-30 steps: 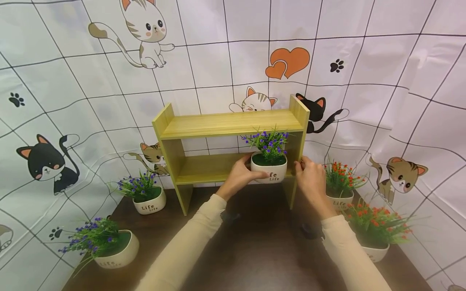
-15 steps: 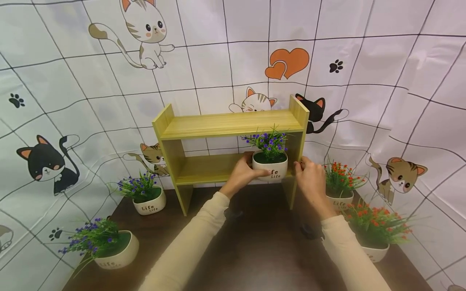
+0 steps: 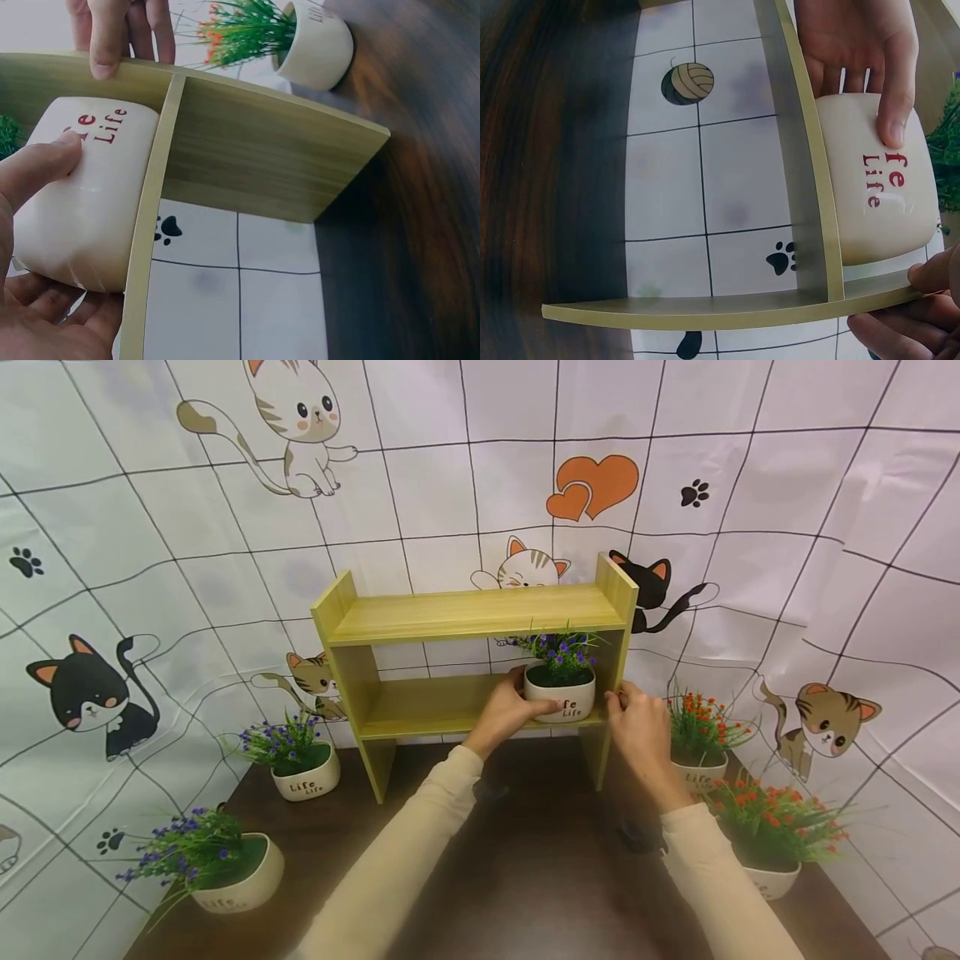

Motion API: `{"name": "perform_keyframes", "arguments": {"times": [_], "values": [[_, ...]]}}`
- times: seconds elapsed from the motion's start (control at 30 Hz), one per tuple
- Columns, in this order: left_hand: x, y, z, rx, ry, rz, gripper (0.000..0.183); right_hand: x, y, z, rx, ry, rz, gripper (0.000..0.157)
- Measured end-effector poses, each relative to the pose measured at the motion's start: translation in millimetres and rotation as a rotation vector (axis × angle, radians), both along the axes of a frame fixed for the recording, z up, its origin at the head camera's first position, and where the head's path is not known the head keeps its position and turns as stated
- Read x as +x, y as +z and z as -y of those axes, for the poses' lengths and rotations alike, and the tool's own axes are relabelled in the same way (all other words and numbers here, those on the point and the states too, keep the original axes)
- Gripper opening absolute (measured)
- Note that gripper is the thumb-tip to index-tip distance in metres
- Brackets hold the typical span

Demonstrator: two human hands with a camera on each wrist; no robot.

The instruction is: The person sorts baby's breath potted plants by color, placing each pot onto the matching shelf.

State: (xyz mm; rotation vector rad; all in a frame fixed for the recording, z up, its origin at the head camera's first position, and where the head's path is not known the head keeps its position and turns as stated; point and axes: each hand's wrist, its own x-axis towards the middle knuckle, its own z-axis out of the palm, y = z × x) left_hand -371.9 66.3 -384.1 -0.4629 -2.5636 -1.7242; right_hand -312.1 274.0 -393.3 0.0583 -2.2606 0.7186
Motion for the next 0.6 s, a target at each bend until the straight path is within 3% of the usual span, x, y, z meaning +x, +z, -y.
{"name": "perform_keyframes", "arguments": {"times": [0.2, 0.4, 0.6], "values": [[-1.7, 2.5, -3.4, 0.026, -0.011, -0.014, 0.094, 0.7, 0.9, 0.9, -0.002, 0.003, -0.001, 0.019], [-3.6, 1.5, -6.4, 0.027, -0.015, 0.017, 0.101, 2.2, 0.8, 1.6, 0.002, 0.002, 0.0, 0.019], [-6.5, -0.1, -10.9, 0.051, -0.028, 0.036, 0.093, 1.7, 1.0, 1.3, 0.002, -0.002, -0.003, 0.019]]}}
